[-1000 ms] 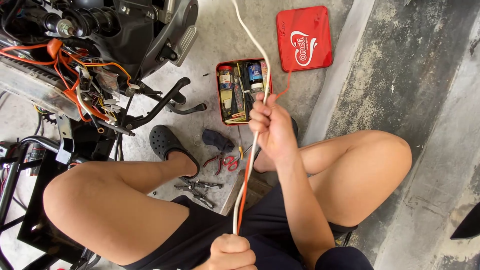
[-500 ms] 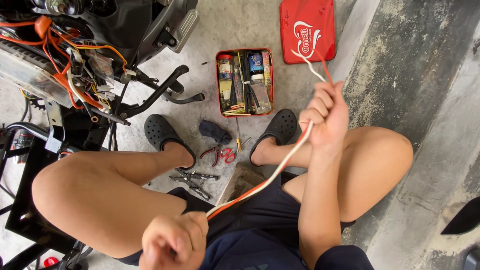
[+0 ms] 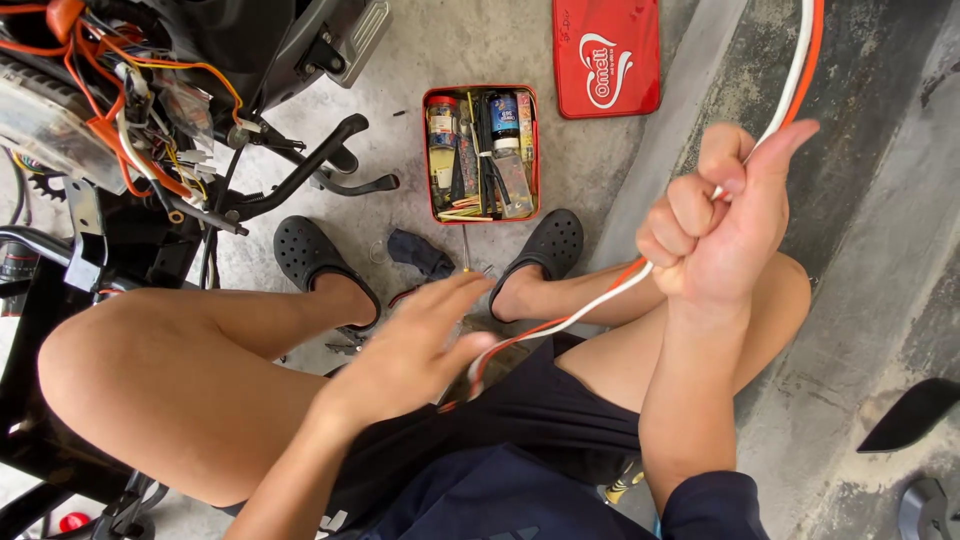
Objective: The person sits on the floor and works on the motorcycle's electrical system, stripping the insulation from white and orange wires using pliers. They then select a small connector from a plastic box and attach it to the prepared wire ends.
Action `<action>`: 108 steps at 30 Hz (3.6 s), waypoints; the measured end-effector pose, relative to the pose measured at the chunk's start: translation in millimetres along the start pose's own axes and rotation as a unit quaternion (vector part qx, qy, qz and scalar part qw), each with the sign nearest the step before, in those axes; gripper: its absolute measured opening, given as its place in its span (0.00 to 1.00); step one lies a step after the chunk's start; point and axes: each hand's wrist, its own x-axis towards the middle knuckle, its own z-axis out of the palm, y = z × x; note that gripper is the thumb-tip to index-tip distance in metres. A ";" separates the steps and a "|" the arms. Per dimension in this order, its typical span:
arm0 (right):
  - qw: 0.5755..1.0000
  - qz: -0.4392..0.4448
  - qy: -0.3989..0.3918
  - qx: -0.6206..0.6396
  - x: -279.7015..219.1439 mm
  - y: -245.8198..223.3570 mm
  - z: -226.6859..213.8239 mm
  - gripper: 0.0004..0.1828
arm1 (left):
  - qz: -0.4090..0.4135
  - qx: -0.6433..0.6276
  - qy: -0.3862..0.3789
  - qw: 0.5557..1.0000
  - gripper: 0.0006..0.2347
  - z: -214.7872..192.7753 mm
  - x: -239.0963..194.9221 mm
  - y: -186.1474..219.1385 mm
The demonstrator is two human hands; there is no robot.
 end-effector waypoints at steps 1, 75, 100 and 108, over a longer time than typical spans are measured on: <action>1.000 -0.001 -0.001 -0.003 3.4 -1.2 4.0 0.33 | 0.002 -0.001 0.002 1.000 0.23 13.8 5.5 -1.6; 0.981 -0.172 -0.009 -0.087 19.4 -19.5 3.2 0.25 | 0.042 -0.106 0.011 0.993 0.07 88.4 70.8 -11.1; 0.989 -0.105 -0.107 0.011 -4.1 24.7 39.3 0.09 | 0.036 -0.158 0.008 0.987 0.10 38.7 77.5 33.3; 0.962 -0.187 -0.087 -0.181 -14.1 21.5 42.1 0.19 | 0.006 -0.165 0.058 0.985 0.08 34.4 73.9 43.6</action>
